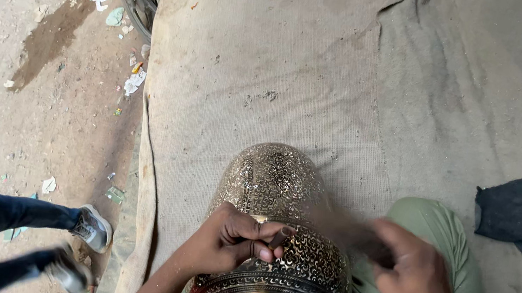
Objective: The person sits on the ground and uses a hammer and chisel to engrave a decorative pattern onto a large metal vessel. They repeatedly strike the chisel along the surface to create intricate designs while holding the vessel steady with their other hand.
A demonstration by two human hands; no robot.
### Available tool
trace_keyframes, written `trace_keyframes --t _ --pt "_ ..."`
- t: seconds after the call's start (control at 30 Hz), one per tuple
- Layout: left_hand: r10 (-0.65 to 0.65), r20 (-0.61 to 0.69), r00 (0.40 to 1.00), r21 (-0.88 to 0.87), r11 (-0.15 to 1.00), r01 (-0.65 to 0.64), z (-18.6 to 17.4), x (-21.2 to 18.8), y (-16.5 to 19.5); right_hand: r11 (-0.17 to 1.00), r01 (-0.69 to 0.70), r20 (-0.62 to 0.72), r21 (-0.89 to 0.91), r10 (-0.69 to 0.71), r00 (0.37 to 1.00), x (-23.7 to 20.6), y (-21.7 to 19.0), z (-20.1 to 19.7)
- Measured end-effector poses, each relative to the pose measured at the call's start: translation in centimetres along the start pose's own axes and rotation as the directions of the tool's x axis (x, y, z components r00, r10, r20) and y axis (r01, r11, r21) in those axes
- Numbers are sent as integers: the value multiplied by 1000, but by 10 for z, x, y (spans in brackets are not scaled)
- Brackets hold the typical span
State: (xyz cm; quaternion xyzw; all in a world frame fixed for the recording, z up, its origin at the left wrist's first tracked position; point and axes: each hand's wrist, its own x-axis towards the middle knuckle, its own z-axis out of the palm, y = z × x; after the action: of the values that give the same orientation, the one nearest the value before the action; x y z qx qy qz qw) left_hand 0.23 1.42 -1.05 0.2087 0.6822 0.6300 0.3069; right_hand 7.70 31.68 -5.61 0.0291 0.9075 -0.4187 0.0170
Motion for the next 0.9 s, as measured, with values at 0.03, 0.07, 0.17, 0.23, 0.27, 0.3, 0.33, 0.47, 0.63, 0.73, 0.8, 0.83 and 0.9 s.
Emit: trace_keyframes --t 0.03,0.07,0.17,0.23,0.27,0.3,0.33,0.47,0.63,0.73,0.8,0.83,0.9 --pt "8 -4 1000 12 1000 -8 0 0 1 963 119 -14 -242 -126 992 0 1 1" --pt "13 -6 1000 22 1000 -13 0 0 1 1000 14 -3 -3 -14 1000 0 2 1" --pt "-46 -21 999 2 999 46 0 1 3 966 -183 114 183 164 980 4 4 0" --pt "30 -45 999 19 999 -29 2 1 3 930 -44 142 -364 103 985 11 6 -3" --pt "132 -56 990 52 990 -129 4 1 3 982 -94 95 -163 110 989 16 7 -4" --pt "229 -61 972 86 971 -223 5 0 3 990 -133 51 51 130 990 21 7 -4" --pt "139 -88 986 49 990 -135 5 1 4 951 -158 14 264 160 987 26 7 -4" --pt "-61 -143 988 71 995 71 9 -1 8 883 -276 178 379 223 958 30 0 -1" --pt "-13 -102 995 109 994 24 9 -2 14 718 -82 96 691 21 995 20 -8 -3" --pt "45 -50 998 103 994 -40 5 -3 15 902 -282 174 -327 350 920 8 -3 -9" --pt "206 47 977 49 977 -209 -1 -6 15 947 -290 153 -139 310 938 0 0 1" --pt "195 122 973 99 973 -207 -5 -5 14 957 -288 138 -43 292 947 -7 2 5" --pt "161 250 955 193 958 -213 -12 -2 13 978 -155 59 -136 164 985 -23 5 16"
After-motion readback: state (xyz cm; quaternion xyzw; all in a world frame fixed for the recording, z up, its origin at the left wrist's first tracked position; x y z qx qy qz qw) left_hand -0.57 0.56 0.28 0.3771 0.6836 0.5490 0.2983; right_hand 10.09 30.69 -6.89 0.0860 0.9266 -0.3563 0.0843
